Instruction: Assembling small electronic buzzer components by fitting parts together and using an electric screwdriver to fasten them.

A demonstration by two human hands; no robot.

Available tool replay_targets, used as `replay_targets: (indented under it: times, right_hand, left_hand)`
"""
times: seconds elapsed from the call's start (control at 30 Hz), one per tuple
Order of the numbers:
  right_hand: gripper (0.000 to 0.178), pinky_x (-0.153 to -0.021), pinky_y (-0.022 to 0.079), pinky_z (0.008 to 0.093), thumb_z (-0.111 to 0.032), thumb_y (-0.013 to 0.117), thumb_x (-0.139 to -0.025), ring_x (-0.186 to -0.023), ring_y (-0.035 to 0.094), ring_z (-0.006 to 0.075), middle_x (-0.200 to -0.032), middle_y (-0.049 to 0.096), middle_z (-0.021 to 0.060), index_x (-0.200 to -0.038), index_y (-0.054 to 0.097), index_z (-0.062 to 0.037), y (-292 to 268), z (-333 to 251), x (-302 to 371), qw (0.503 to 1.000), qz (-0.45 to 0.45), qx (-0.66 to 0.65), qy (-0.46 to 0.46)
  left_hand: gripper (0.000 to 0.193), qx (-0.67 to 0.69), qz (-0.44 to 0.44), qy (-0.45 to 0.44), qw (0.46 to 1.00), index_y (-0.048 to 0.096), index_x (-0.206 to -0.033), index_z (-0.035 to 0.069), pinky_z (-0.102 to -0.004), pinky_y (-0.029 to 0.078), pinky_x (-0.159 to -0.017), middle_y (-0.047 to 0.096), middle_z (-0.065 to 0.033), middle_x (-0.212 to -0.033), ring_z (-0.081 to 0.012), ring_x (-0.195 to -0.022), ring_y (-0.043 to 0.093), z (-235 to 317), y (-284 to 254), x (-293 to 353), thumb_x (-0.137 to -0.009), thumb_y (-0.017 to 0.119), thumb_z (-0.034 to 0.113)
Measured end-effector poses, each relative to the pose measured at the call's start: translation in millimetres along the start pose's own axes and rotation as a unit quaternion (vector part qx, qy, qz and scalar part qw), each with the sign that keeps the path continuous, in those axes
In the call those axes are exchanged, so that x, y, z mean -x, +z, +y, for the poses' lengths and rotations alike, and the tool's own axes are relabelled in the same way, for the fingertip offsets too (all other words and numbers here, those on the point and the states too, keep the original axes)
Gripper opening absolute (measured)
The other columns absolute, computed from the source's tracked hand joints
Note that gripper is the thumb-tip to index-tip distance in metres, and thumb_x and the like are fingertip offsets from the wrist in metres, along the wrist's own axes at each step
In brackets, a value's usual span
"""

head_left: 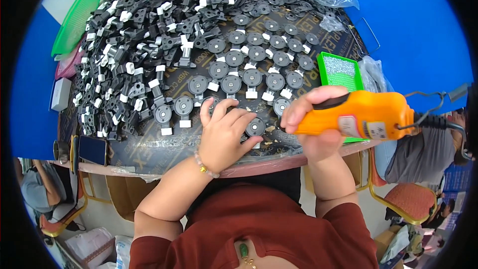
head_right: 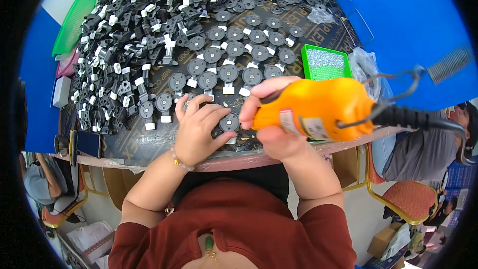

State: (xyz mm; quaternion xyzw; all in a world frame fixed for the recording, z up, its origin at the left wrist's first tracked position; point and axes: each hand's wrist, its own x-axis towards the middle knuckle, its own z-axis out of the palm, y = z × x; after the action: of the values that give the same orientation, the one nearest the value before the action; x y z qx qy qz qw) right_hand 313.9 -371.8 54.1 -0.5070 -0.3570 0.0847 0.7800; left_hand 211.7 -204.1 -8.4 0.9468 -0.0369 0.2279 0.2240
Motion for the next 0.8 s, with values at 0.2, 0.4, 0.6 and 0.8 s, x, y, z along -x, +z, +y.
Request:
replay_targets:
  times: [0.2, 0.4, 0.6, 0.8]
  right_hand:
    - [0.067, -0.059, 0.053, 0.0341, -0.059, 0.073, -0.085, -0.061, 0.061, 0.0183, -0.078, 0.062, 0.0113, -0.115, 0.048, -0.0043, 14, 14, -9, 1.000, -0.019, -0.016, 0.012]
    - [0.066, -0.059, 0.054, 0.0336, -0.059, 0.072, -0.086, -0.061, 0.061, 0.0178, -0.077, 0.062, 0.0108, -0.114, 0.047, -0.0044, 16, 18, -9, 1.000, -0.021, -0.004, 0.010]
    - [0.060, -0.059, 0.053, 0.0330, -0.055, 0.074, -0.086, -0.060, 0.061, 0.0179, -0.076, 0.062, 0.0107, -0.108, 0.048, -0.0052, 16, 20, -11, 0.999, -0.033, 0.020, 0.007]
    - [0.055, -0.055, 0.053, 0.0300, -0.046, 0.079, -0.085, -0.060, 0.062, 0.0184, -0.077, 0.065, 0.0131, -0.102, 0.049, -0.0038, 24, 17, -14, 0.999, -0.036, 0.008, 0.021]
  left_hand:
    - [0.048, -0.002, 0.001, -0.008, 1.000, 0.072, -0.107, 0.013, -0.0578, 0.022, -0.111, 0.067, 0.0009, -0.107, -0.0247, -0.121, 0.052, -1, 1, 3, -0.068, 0.085, 0.037]
    - [0.047, -0.001, -0.002, -0.012, 1.000, 0.072, -0.108, 0.014, -0.0572, 0.022, -0.112, 0.066, 0.0005, -0.108, -0.0242, -0.122, 0.051, 0, 1, 4, -0.069, 0.084, 0.037]
    - [0.047, 0.001, -0.008, -0.011, 1.000, 0.071, -0.109, 0.013, -0.0568, 0.022, -0.112, 0.066, -0.0003, -0.109, -0.0242, -0.123, 0.051, -1, 1, 3, -0.070, 0.084, 0.036]
    - [0.048, -0.022, -0.010, -0.003, 1.000, 0.071, -0.111, 0.013, -0.0573, 0.021, -0.112, 0.065, -0.0010, -0.110, -0.0244, -0.125, 0.050, 0, 2, 4, -0.071, 0.083, 0.037]
